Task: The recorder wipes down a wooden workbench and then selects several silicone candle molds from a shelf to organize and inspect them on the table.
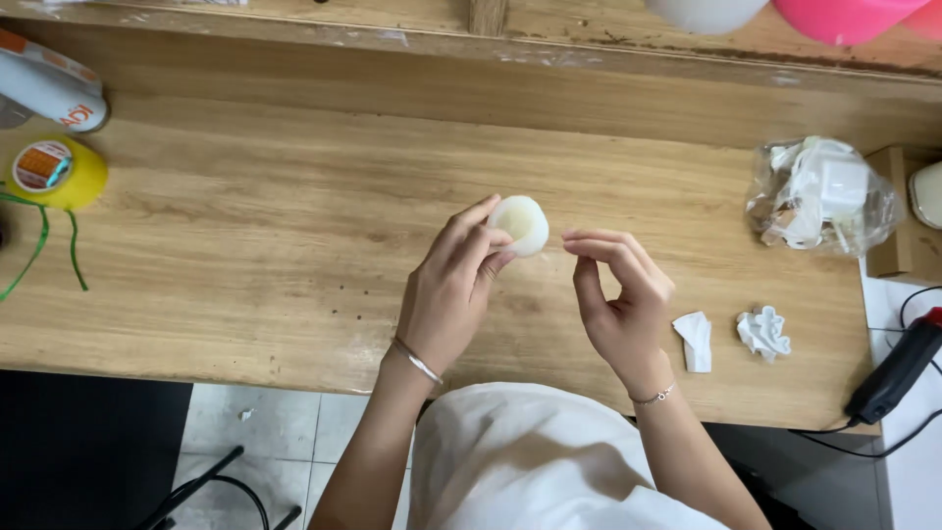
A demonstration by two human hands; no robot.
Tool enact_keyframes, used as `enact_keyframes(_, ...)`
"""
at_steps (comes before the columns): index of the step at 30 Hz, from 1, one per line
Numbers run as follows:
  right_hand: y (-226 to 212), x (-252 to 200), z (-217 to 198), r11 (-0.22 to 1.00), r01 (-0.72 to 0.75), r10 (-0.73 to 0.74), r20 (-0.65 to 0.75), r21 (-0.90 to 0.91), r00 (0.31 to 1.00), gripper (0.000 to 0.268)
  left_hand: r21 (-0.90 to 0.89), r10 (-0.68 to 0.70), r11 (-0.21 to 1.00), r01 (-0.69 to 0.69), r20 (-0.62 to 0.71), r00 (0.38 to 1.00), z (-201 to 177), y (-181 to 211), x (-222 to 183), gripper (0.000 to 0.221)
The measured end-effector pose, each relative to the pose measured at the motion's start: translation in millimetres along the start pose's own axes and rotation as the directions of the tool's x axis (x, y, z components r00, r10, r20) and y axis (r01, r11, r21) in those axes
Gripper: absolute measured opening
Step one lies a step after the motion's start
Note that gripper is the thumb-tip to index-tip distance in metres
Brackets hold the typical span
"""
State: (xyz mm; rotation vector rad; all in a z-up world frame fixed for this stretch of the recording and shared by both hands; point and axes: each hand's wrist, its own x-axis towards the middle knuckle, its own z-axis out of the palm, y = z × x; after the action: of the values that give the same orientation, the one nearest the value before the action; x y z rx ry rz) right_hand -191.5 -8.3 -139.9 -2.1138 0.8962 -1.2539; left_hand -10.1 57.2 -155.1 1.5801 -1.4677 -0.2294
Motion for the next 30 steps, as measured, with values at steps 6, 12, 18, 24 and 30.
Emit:
enact_keyframes(6,43.4,-28.3,14.2,0.957,-0.250,0.280,0.262,-0.145,0.923,0.019,0.181,-0.243,0.965,0.189,0.351,0.904,91.1,-136.0,-28.0,0.012)
enact_keyframes(12,62.8,-48.0,20.9,0.957,-0.239,0.280,0.320,-0.162,0.905,0.019,0.292,-0.278,0.942,0.164,0.408,0.870,154.3,-228.3,2.3,0.015)
enact_keyframes(18,68.5,-58.5,23.5,0.935,-0.289,0.343,0.313,-0.206,0.886,0.018,0.329,-0.044,0.944,-0.039,0.242,0.969,193.0,-287.2,36.2,0.015)
enact_keyframes(24,71.8,-63.2,26.6,0.942,-0.273,0.323,0.303,-0.195,0.897,0.017,0.417,0.044,0.900,-0.127,0.202,0.978,210.8,-319.0,48.7,0.014)
enact_keyframes(30,74.8,-63.4,32.6,0.936,-0.300,0.347,0.324,-0.185,0.880,0.017,0.468,0.056,0.868,-0.168,0.243,0.968,214.6,-336.3,39.0,0.015)
